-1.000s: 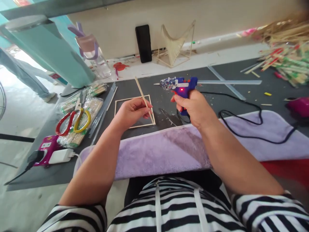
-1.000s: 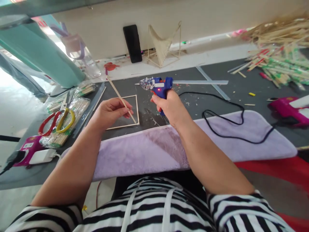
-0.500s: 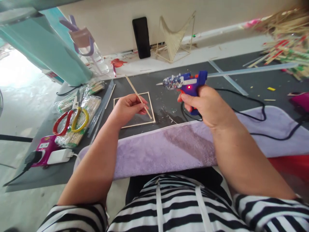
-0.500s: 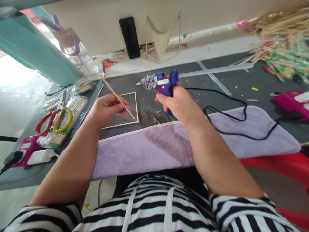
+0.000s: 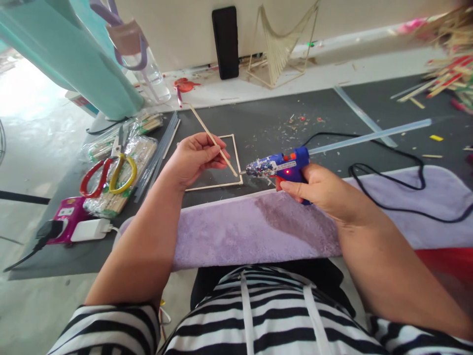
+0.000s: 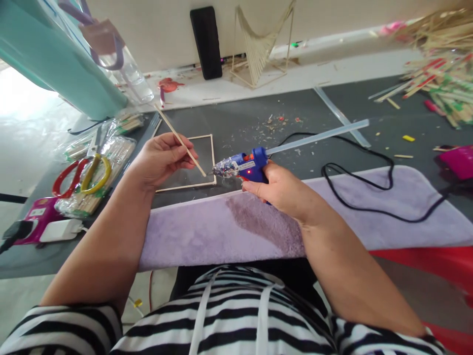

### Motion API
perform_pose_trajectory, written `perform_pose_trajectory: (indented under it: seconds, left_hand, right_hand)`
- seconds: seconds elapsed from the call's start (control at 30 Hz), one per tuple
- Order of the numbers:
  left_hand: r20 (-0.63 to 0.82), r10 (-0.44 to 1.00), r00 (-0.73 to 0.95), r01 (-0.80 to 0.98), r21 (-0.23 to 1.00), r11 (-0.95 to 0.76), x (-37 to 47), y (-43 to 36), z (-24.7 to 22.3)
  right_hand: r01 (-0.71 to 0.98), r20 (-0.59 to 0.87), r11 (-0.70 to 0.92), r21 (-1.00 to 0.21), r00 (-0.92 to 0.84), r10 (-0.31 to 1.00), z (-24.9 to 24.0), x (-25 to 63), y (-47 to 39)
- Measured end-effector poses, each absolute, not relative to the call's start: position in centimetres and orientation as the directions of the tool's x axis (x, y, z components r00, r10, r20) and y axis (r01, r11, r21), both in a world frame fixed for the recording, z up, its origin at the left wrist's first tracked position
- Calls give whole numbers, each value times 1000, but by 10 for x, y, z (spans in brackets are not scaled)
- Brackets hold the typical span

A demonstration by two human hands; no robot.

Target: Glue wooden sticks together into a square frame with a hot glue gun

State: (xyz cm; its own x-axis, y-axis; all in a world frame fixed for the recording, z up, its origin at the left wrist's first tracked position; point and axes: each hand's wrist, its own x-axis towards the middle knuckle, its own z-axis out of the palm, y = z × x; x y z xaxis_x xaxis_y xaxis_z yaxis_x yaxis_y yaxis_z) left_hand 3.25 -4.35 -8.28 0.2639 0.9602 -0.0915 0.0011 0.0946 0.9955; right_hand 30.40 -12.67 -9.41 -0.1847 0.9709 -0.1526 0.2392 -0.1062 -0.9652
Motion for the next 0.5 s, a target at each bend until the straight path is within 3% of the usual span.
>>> perform_pose_trajectory:
  seconds: [0.5]
  left_hand:
    - [-92, 947, 309, -67, 991, 118, 29, -41, -83]
  right_hand:
    - [226, -182, -143, -964, -165, 969, -93, 304, -126]
